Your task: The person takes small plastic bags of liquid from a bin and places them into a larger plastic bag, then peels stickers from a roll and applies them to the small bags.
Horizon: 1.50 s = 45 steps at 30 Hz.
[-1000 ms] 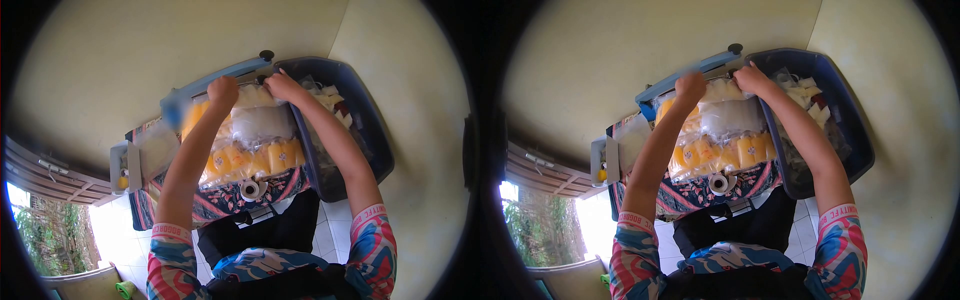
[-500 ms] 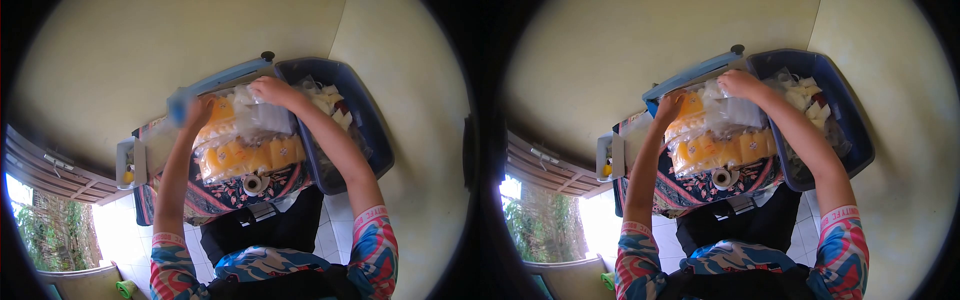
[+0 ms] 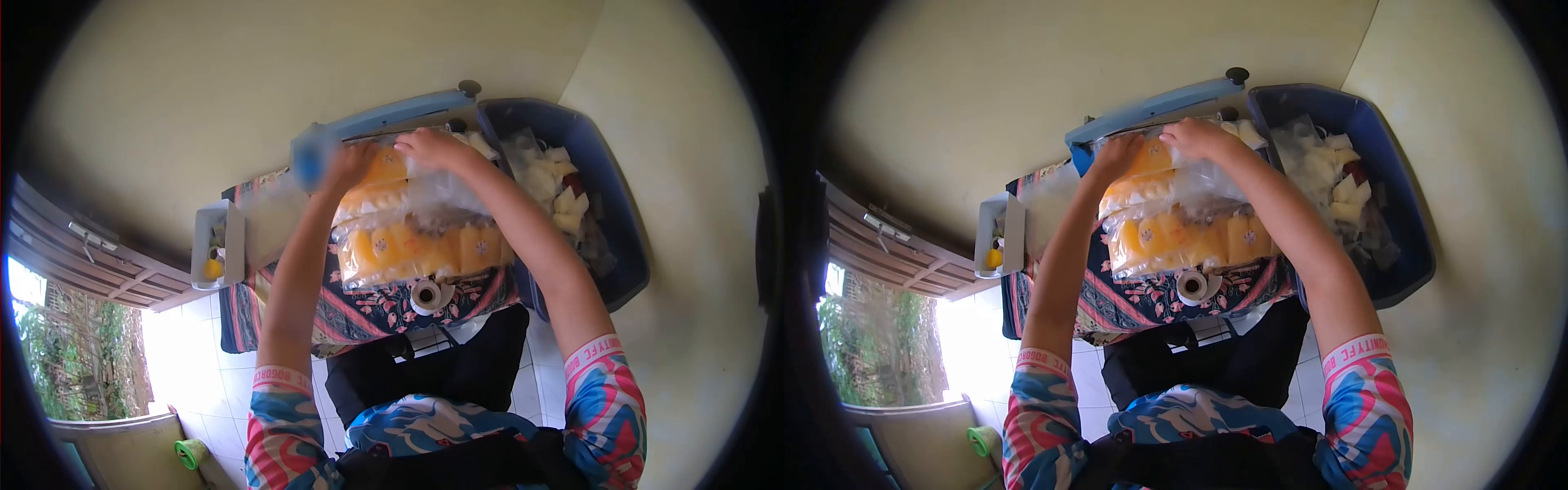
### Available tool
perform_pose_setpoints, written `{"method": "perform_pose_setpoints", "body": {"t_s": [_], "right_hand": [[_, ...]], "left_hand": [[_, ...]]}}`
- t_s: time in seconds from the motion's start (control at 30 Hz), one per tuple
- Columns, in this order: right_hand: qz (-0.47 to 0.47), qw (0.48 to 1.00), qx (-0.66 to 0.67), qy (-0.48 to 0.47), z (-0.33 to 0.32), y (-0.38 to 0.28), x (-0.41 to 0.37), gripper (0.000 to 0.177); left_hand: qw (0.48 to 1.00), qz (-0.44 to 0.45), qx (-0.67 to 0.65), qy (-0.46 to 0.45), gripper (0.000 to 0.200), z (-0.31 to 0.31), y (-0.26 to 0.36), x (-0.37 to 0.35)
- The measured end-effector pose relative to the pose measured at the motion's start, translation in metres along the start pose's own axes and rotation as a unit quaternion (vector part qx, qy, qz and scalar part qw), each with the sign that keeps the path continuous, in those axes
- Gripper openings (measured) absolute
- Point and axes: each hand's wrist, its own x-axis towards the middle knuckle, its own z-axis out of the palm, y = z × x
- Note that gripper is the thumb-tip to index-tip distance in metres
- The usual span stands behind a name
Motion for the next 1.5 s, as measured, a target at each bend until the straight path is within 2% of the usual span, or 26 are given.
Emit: {"method": "perform_pose_setpoints", "body": {"t_s": [0.1,0.17,0.2,0.27,0.33,0.4,0.5,0.57,0.67,0.77,0.83,0.93,1.03,1.07,1.17,1.2,1.3,1.33,1.43,1.5], "right_hand": [[-0.045,0.996,0.009,0.073,0.004,0.007,-0.008,0.045],[-0.053,0.996,0.012,0.066,-0.004,0.007,-0.022,0.045],[-0.057,0.996,0.013,0.063,-0.014,0.004,-0.030,0.046],[-0.079,0.992,0.026,0.090,-0.034,-0.004,-0.060,0.043],[-0.084,0.990,0.030,0.108,-0.054,-0.006,-0.096,0.039],[-0.069,0.990,0.028,0.116,-0.071,0.000,-0.137,0.035],[-0.008,0.992,0.073,0.098,-0.095,0.007,-0.202,0.031],[0.054,0.992,0.059,0.100,-0.104,0.014,-0.244,0.028],[0.121,0.981,0.090,0.124,-0.106,0.055,-0.299,0.025],[0.237,0.949,0.134,0.158,-0.111,0.090,-0.340,0.023],[0.253,0.944,0.123,0.169,-0.110,0.121,-0.357,0.024],[0.279,0.944,0.089,0.148,-0.105,0.157,-0.365,0.027],[0.294,0.948,0.076,0.099,-0.098,0.175,-0.353,0.025],[0.300,0.947,0.083,0.072,-0.093,0.181,-0.348,0.024],[0.286,0.956,-0.044,-0.052,-0.072,0.161,-0.335,0.023],[0.246,0.964,-0.068,-0.078,-0.062,0.160,-0.333,0.033],[0.273,0.955,-0.119,0.001,-0.042,0.151,-0.333,0.036],[0.291,0.951,-0.104,-0.025,-0.039,0.153,-0.333,0.041],[0.250,0.954,-0.157,-0.047,-0.031,0.161,-0.337,0.040],[0.209,0.957,-0.200,-0.010,-0.028,0.162,-0.339,0.039]], "left_hand": [[0.997,-0.045,-0.048,0.027,0.029,-0.014,0.018,-0.003],[0.991,-0.099,-0.078,0.050,0.027,-0.019,0.025,-0.009],[0.990,-0.078,-0.080,0.088,0.026,-0.023,0.030,-0.015],[0.982,-0.036,-0.083,0.164,0.024,-0.033,0.042,-0.038],[0.974,-0.047,-0.100,0.200,0.021,-0.047,0.057,-0.075],[0.962,-0.111,-0.162,0.191,0.019,-0.059,0.068,-0.122],[0.940,-0.177,-0.210,0.204,0.018,-0.054,0.058,-0.196],[0.920,-0.233,-0.220,0.225,0.018,-0.052,0.057,-0.241],[0.895,-0.295,-0.223,0.249,0.018,-0.051,0.057,-0.299],[0.869,-0.299,-0.255,0.302,0.020,-0.036,0.054,-0.337],[0.839,-0.351,-0.278,0.310,0.020,-0.030,0.065,-0.341],[0.859,-0.369,-0.197,0.297,0.018,-0.020,0.069,-0.337],[0.909,-0.318,0.027,0.267,0.015,-0.009,0.071,-0.329],[0.912,-0.318,0.057,0.255,0.014,-0.009,0.075,-0.327],[0.908,-0.314,0.035,0.275,0.014,-0.014,0.083,-0.323],[0.907,-0.319,0.035,0.274,0.014,-0.015,0.085,-0.322],[0.904,-0.322,0.039,0.277,0.013,-0.012,0.085,-0.322],[0.906,-0.314,0.046,0.281,0.013,-0.011,0.081,-0.322],[0.910,-0.293,0.055,0.289,0.011,-0.007,0.076,-0.328],[0.909,-0.294,0.049,0.292,0.010,-0.008,0.076,-0.326]]}}
